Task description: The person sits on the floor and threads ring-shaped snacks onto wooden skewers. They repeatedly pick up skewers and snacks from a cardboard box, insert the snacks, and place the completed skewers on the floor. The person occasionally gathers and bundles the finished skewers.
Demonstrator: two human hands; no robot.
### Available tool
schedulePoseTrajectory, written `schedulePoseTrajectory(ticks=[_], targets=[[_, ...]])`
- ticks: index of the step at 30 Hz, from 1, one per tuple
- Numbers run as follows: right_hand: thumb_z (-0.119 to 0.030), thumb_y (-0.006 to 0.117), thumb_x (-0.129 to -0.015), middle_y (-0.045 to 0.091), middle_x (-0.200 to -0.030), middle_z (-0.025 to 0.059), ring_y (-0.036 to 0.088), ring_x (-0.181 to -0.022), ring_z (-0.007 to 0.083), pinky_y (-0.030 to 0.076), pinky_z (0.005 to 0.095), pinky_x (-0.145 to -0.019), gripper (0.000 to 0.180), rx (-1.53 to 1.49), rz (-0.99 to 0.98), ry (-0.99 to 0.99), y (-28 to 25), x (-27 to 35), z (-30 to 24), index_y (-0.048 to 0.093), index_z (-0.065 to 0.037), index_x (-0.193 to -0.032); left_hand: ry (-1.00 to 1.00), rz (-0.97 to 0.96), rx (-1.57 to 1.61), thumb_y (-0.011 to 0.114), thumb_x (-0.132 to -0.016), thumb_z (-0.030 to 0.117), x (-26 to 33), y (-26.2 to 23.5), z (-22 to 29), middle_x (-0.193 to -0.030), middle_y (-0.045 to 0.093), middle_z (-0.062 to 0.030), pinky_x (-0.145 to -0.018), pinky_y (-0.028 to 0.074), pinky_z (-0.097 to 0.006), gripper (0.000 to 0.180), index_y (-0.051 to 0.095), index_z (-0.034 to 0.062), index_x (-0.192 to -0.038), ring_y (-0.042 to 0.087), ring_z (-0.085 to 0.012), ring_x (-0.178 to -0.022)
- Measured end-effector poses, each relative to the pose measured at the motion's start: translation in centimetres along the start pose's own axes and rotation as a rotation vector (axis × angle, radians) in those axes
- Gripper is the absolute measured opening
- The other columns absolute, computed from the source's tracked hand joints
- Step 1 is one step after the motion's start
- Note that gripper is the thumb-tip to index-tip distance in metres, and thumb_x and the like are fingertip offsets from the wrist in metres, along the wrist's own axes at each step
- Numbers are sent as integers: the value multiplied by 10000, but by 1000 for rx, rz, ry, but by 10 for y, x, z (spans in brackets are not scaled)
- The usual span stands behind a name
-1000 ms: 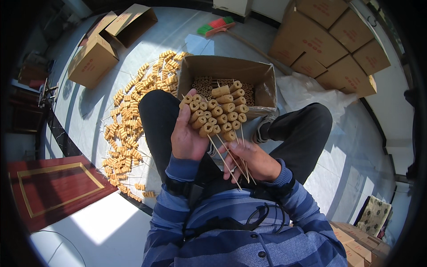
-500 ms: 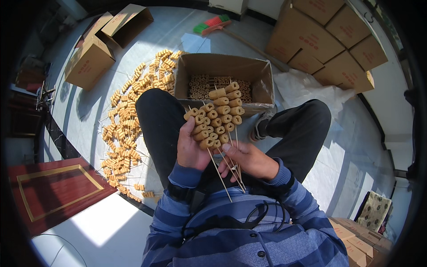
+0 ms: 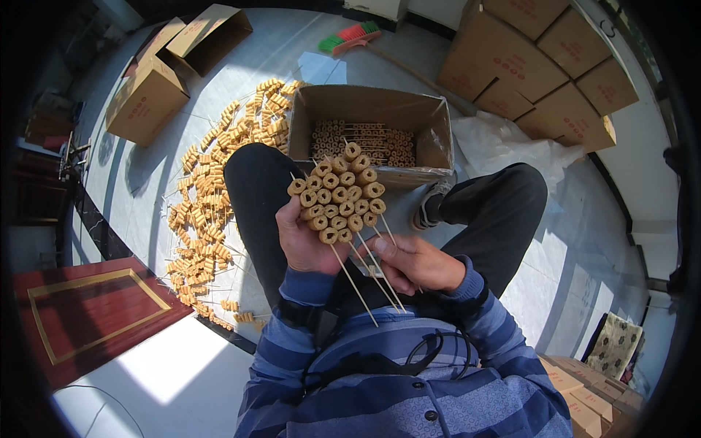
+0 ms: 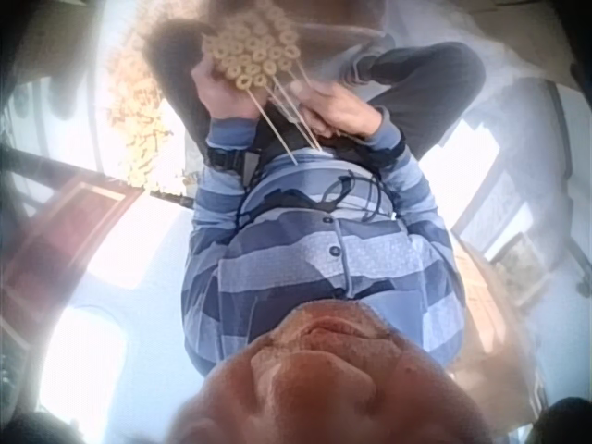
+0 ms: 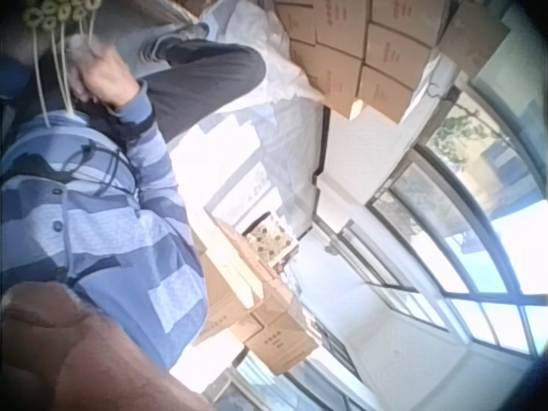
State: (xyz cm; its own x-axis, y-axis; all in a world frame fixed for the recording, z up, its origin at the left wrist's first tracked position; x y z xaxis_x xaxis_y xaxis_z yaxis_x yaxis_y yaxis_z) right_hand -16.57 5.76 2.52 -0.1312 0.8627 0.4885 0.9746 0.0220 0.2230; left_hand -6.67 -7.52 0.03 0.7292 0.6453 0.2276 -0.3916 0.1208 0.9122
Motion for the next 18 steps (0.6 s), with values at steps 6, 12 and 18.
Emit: schedulePoseTrajectory(ticks=[6,12,18], targets=[[-426,249,-1110,487,-541,-23,436,-422,64,374,198,-433,554,-156,-222,114,4,0,8,480,6,-1369,-123,-161,29,518,-877,597,1,2,-7,-1483,415,-277,-1135,366,-609,906,307,-10,-1515,437,-456,-1361],[-481,433,-1053,668,-862,107,659,-730,161,537,268,-690,632,8,-207,-24,-3,-3,4,395,5,-1455,-113,-114,-25,514,-871,642,1,-5,-6,-1427,484,-264,-1079,430,-599,912,336,12,-1507,500,-463,-1304],[-470,665,-935,384,-1486,282,411,-1373,389,359,464,-1126,850,636,618,-566,-16,22,-56,296,42,-1504,44,-73,-158,442,-934,582,-12,1,1,-1409,517,-225,-1056,484,-481,788,390,4,-1466,554,-381,-1264]])
Point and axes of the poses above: each hand's wrist, its own x-axis away from the middle knuckle, its own y-axis out of the palm, z = x × y, the point moved 4 cm from there along -x, towards the middle knuckle
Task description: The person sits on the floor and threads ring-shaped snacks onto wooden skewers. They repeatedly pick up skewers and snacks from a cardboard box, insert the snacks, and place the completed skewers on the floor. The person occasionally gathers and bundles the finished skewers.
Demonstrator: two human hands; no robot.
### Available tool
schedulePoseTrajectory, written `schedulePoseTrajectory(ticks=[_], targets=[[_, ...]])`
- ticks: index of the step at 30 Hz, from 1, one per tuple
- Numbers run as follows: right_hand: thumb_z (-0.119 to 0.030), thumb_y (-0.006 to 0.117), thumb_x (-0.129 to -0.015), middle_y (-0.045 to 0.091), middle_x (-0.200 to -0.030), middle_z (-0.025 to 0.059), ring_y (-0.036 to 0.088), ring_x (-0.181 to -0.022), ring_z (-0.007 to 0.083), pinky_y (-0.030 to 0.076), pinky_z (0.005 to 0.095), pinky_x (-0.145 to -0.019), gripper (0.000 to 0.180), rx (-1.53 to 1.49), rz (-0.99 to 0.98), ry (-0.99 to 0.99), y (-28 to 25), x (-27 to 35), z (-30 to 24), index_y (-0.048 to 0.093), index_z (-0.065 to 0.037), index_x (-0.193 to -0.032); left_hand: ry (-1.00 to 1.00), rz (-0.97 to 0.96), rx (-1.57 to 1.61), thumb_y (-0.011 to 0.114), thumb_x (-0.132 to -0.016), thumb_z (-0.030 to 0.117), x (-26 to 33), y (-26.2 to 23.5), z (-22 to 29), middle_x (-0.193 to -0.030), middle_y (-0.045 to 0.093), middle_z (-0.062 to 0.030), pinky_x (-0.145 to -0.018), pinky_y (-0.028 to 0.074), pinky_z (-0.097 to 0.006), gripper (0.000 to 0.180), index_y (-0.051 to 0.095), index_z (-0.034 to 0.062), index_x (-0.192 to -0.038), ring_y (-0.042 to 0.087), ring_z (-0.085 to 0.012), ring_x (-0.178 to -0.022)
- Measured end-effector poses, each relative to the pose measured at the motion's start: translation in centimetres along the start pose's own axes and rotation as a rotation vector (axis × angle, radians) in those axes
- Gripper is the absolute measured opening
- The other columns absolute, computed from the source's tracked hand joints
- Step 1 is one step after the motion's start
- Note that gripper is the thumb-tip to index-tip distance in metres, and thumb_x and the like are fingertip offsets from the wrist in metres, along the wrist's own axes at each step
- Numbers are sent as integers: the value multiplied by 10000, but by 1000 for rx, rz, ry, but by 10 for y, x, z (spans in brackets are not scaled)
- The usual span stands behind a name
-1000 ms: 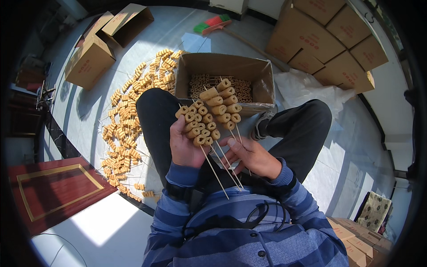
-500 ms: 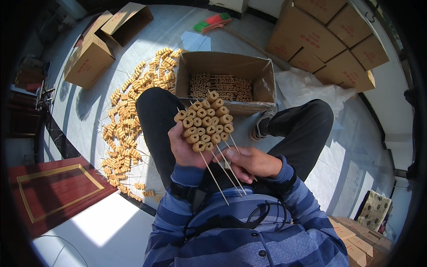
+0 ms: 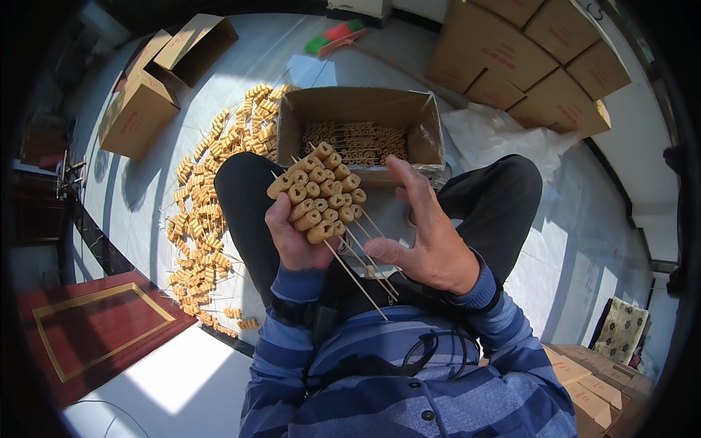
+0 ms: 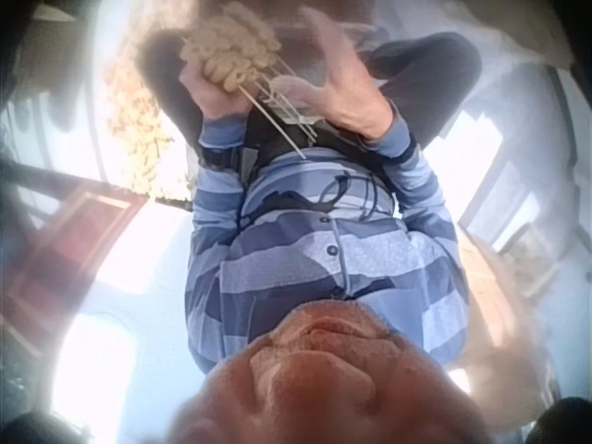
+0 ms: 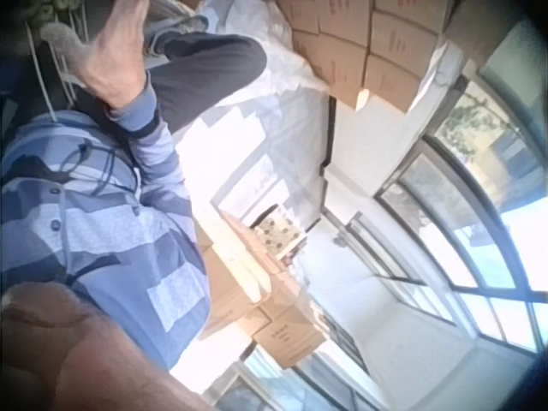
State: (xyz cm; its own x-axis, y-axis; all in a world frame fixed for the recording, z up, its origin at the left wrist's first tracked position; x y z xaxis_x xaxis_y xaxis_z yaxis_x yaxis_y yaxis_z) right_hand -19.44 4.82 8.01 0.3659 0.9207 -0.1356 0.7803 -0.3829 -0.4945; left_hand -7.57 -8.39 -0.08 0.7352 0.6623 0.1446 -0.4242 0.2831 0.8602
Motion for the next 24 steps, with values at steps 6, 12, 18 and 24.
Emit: schedulePoseTrajectory(ticks=[6,12,18,24], targets=[[-366,616,-955,345,-1511,289,354,-1398,459,302,498,-1153,748,226,178,-107,38,-21,-15,302,43,-1497,37,-77,-193,476,-998,481,3,13,-10,-1439,493,-174,-1108,420,-406,719,346,-36,-1481,529,-280,-1299],[-355,602,-965,357,-1498,304,348,-1400,469,293,502,-1163,731,80,167,-61,34,-12,16,307,65,-1486,-109,-169,-274,628,-932,456,-1,14,-20,-1453,460,-170,-1112,414,-399,837,262,-26,-1510,500,-269,-1320],[-447,587,-977,312,-1517,327,318,-1419,463,275,490,-1180,820,-12,168,-17,6,-25,46,253,89,-1500,-241,-55,-420,651,-901,405,-43,34,-32,-1405,491,-162,-1074,456,-388,803,292,0,-1494,537,-264,-1278],[-446,608,-971,363,-1497,306,404,-1375,433,366,468,-1124,728,130,-37,80,-38,-16,68,400,83,-1425,-171,-299,-1075,734,-781,343,-132,75,-13,-1390,466,-188,-1066,439,-401,958,250,3,-1534,514,-297,-1255]])
Point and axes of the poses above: each hand's wrist, its own x-axis away from the middle knuckle, its own y-axis out of the palm, z = x × y, the point moved 4 cm from there along -x, towards the middle knuckle
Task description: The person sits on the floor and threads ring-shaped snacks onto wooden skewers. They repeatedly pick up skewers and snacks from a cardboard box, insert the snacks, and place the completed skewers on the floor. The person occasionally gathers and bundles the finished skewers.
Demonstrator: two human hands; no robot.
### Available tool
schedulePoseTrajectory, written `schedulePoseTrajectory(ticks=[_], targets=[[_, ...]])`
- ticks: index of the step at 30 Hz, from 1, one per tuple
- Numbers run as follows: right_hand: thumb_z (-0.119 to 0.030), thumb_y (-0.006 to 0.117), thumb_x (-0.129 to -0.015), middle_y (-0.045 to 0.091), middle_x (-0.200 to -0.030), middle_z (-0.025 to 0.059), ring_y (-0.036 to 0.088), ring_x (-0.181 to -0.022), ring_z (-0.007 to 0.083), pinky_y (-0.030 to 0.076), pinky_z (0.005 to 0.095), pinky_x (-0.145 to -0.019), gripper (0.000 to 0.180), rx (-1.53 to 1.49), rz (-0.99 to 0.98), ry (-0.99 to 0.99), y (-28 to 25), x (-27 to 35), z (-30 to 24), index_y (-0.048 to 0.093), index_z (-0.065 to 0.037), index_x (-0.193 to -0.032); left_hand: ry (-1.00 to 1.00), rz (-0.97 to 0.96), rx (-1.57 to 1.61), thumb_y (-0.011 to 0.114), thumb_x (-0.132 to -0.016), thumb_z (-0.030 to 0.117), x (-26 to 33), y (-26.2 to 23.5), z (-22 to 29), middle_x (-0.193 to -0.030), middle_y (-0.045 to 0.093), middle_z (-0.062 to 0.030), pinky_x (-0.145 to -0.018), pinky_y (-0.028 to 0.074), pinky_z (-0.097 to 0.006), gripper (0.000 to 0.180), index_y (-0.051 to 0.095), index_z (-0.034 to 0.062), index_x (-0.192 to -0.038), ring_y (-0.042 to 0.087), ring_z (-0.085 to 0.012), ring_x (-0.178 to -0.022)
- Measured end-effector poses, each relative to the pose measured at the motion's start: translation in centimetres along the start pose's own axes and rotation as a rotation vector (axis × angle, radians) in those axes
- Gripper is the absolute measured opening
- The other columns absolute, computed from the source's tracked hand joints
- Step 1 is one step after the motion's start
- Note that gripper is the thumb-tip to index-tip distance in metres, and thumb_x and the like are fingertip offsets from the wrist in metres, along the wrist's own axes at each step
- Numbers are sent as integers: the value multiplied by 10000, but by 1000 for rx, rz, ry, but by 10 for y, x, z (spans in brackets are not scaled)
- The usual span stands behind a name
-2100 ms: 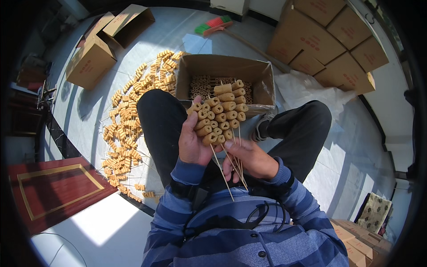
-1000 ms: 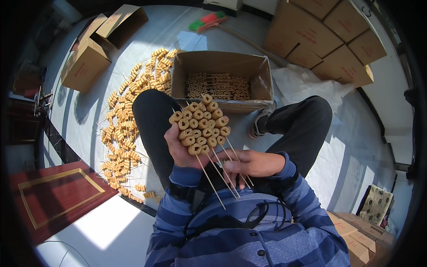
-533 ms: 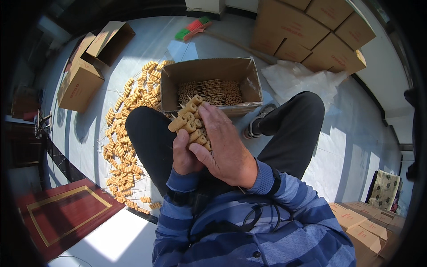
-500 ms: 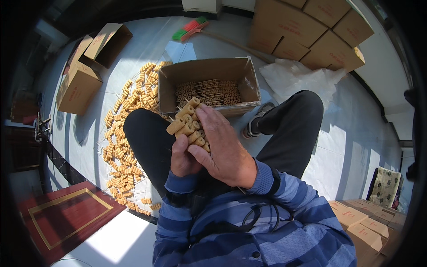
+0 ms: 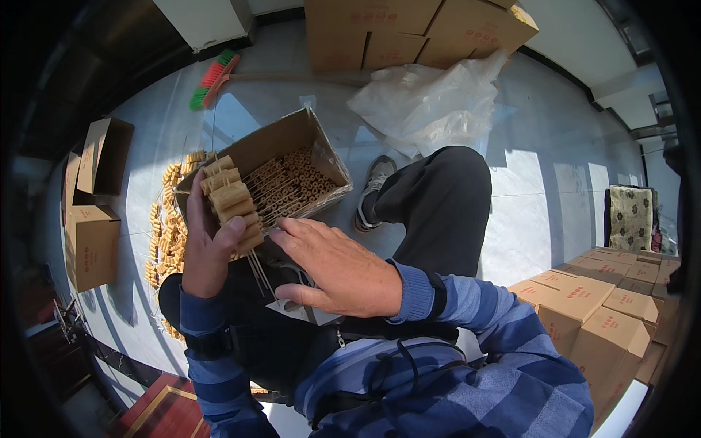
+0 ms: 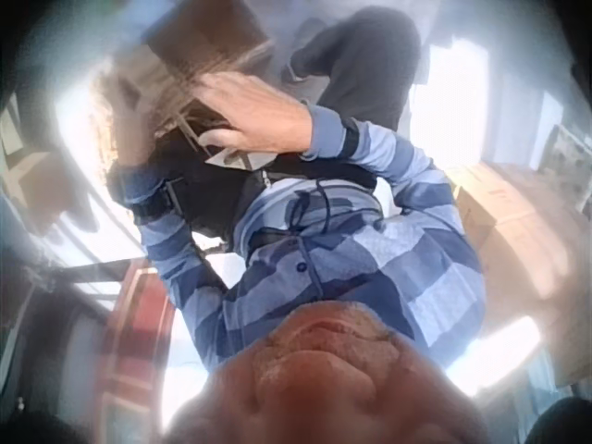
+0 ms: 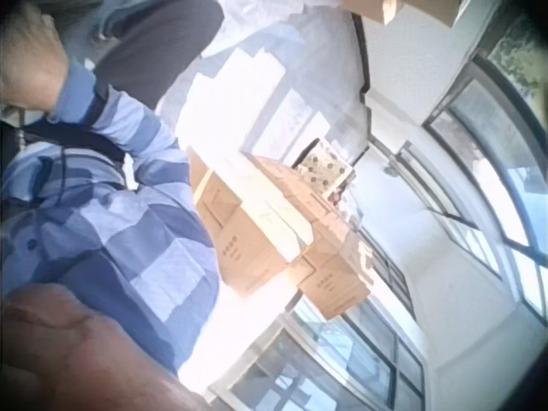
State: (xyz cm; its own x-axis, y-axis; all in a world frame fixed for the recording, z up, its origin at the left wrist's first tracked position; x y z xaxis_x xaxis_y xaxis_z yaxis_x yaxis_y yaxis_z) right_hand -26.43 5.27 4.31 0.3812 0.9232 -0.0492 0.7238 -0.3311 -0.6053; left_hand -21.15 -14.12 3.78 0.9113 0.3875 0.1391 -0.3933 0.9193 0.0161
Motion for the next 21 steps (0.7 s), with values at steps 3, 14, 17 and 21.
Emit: schedulePoseTrajectory(ticks=[3,14,17,21], targets=[[-411,620,-970,488,-1414,267,523,-1273,402,451,452,-1038,596,54,-401,35,-13,5,20,522,51,-1333,129,-164,-898,775,-722,340,-56,-11,-18,-1341,491,-204,-1062,421,-438,988,296,11,-1521,512,-338,-1241],[-185,628,-989,640,-1211,127,614,-1140,211,465,308,-984,323,-90,294,378,-142,-40,102,636,-12,-1262,-249,-792,-1467,809,-640,433,-164,36,-208,-1402,479,-208,-1101,346,-538,1013,384,75,-1486,447,-420,-1315],[-170,622,-982,637,-1230,139,607,-1142,224,462,320,-982,314,-71,247,433,-139,-43,107,642,-6,-1250,-356,-903,-1392,797,-676,451,-175,57,-239,-1457,447,-210,-1141,308,-537,966,401,77,-1474,419,-425,-1348],[-215,637,-978,649,-1230,160,616,-1137,257,461,334,-982,327,-22,185,464,-137,-47,108,653,3,-1220,-267,-830,-1364,755,-725,501,-175,82,-266,-1502,438,-213,-1171,300,-492,870,504,63,-1434,396,-414,-1388]])
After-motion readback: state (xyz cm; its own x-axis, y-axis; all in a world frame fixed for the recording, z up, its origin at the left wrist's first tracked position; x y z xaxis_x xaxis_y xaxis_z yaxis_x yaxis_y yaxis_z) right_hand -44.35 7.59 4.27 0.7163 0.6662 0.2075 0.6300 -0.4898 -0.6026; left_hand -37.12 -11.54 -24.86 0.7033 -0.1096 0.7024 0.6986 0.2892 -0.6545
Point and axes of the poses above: each hand's wrist, its own x-axis away from the middle knuckle, its own y-axis out of the palm, z = x × y, the point moved 4 cm from there along -x, towards the middle knuckle
